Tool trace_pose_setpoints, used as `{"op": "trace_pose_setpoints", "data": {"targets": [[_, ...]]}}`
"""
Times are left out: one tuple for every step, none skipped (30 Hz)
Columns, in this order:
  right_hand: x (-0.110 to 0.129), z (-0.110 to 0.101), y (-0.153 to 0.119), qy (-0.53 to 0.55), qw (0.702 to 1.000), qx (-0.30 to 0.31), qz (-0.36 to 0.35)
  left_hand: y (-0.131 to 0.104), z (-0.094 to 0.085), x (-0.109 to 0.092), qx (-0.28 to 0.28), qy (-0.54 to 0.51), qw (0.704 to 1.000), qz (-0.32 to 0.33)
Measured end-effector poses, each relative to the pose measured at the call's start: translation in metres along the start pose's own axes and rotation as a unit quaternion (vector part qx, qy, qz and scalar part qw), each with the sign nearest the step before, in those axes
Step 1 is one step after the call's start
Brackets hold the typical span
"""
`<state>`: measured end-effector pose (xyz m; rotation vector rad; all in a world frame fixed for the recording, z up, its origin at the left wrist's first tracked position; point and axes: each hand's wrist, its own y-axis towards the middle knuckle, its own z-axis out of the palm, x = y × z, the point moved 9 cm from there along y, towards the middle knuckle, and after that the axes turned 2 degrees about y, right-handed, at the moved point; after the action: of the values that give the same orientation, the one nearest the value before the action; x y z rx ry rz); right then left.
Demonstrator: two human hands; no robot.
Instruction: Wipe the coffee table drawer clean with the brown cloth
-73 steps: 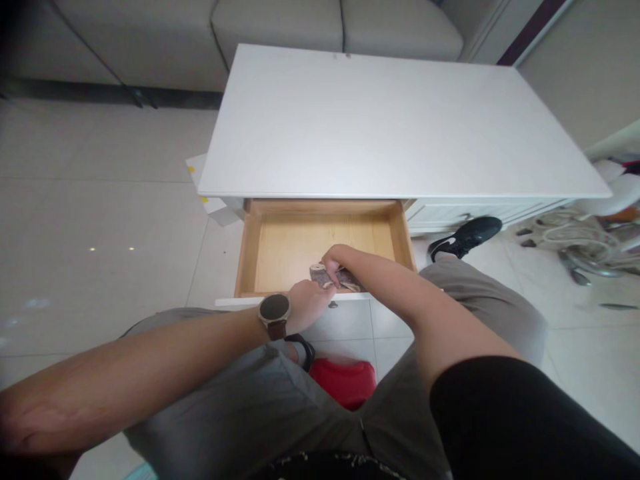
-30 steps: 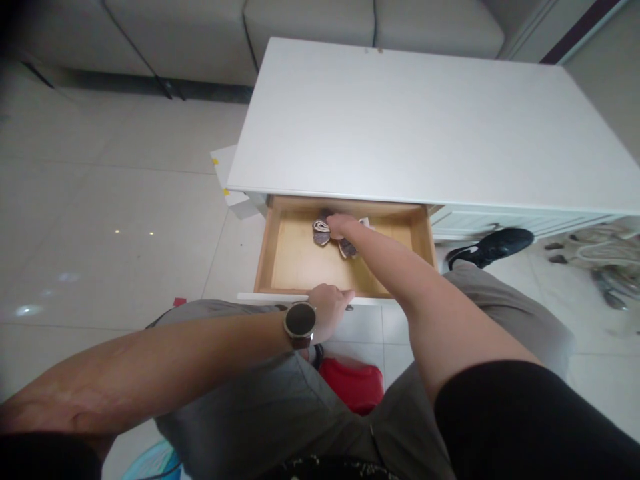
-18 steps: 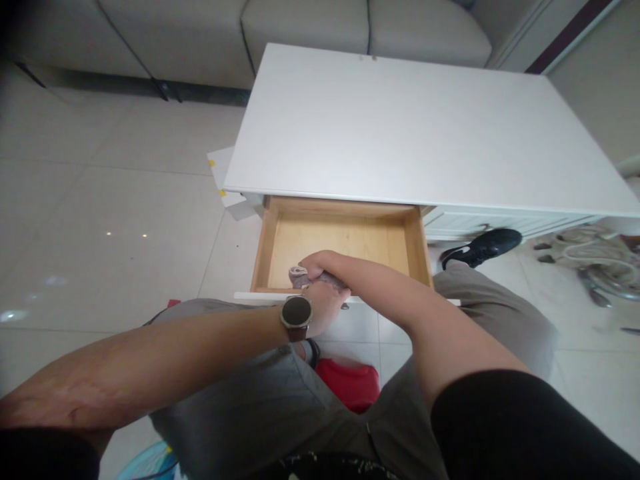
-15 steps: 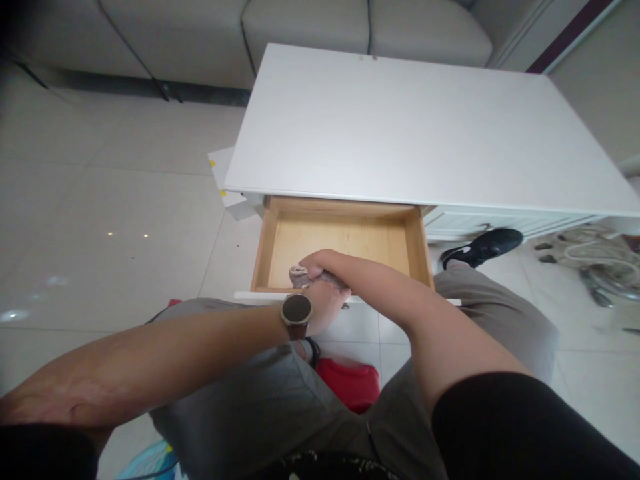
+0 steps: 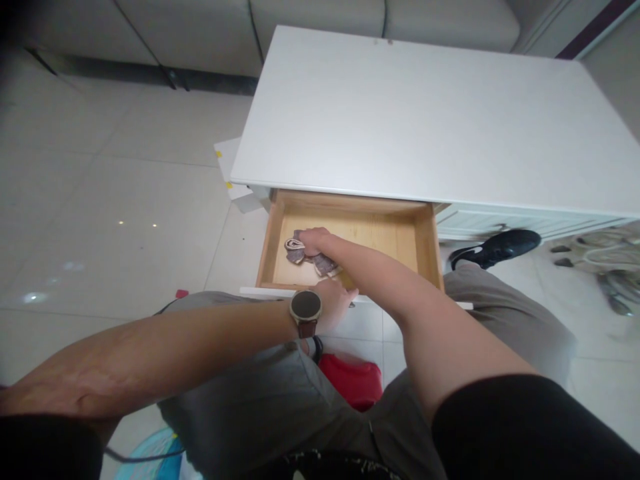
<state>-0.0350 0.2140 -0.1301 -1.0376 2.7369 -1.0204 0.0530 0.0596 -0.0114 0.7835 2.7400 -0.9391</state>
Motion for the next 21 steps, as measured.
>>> {"op": "trace_pose_setpoints", "data": {"targets": [[-0.002,-0.005,0.005,-0.005,1.0,-0.016,0.01,-0.001,0.0,0.0,0.004,0.004,1.0,-0.001],[-0.003,-0.01,0.011,-0.007,0.999,-0.031,0.018,-0.001,0.0,0.0,0.009,0.007,1.0,-0.003],[-0.003,-0.015,0.015,-0.006,0.999,-0.046,0.023,-0.001,0.0,0.0,0.015,0.009,1.0,-0.007],[-0.003,-0.019,0.019,-0.004,0.998,-0.06,0.028,-0.001,0.0,-0.001,0.02,0.008,1.0,-0.011],[-0.004,-0.023,0.023,-0.001,0.997,-0.074,0.034,-0.001,0.001,-0.001,0.026,0.007,1.0,-0.014],[-0.003,-0.027,0.026,0.001,0.996,-0.085,0.038,-0.001,0.002,-0.001,0.03,0.004,0.999,-0.017],[-0.003,-0.03,0.029,0.001,0.994,-0.096,0.043,0.0,0.003,-0.002,0.035,-0.001,0.999,-0.017],[-0.003,-0.034,0.032,0.0,0.993,-0.109,0.049,0.001,0.004,-0.003,0.04,-0.005,0.999,-0.015],[-0.003,-0.038,0.035,-0.001,0.991,-0.121,0.055,0.002,0.005,-0.003,0.044,-0.01,0.999,-0.012],[-0.004,-0.041,0.037,-0.001,0.989,-0.133,0.062,0.003,0.006,-0.004,0.048,-0.013,0.999,-0.009],[-0.004,-0.044,0.039,-0.002,0.987,-0.145,0.07,0.005,0.006,-0.004,0.051,-0.016,0.999,-0.005],[-0.005,-0.046,0.04,-0.003,0.985,-0.157,0.077,0.006,0.007,-0.004,0.052,-0.019,0.998,0.002],[-0.005,-0.047,0.04,-0.005,0.983,-0.167,0.081,0.008,0.007,-0.004,0.052,-0.021,0.998,0.011],[-0.005,-0.048,0.04,-0.008,0.981,-0.175,0.082,0.01,0.008,-0.004,0.053,-0.024,0.998,0.018],[-0.005,-0.049,0.04,-0.011,0.98,-0.182,0.08,0.011,0.009,-0.004,0.052,-0.027,0.998,0.022],[-0.006,-0.049,0.038,-0.013,0.979,-0.186,0.077,0.012,0.009,-0.002,0.05,-0.03,0.998,0.02],[-0.006,-0.048,0.037,-0.014,0.98,-0.185,0.073,0.013,0.01,0.0,0.047,-0.032,0.998,0.013],[-0.007,-0.047,0.035,-0.015,0.981,-0.182,0.067,0.013,0.011,0.002,0.043,-0.033,0.999,0.003],[-0.007,-0.046,0.033,-0.017,0.982,-0.178,0.058,0.013,0.011,0.004,0.038,-0.032,0.999,-0.008],[-0.005,-0.045,0.032,-0.019,0.984,-0.174,0.046,0.012,0.012,0.005,0.034,-0.032,0.999,-0.018],[-0.002,-0.044,0.03,-0.021,0.985,-0.168,0.032,0.012,0.012,0.006,0.032,-0.03,0.999,-0.026]]}}
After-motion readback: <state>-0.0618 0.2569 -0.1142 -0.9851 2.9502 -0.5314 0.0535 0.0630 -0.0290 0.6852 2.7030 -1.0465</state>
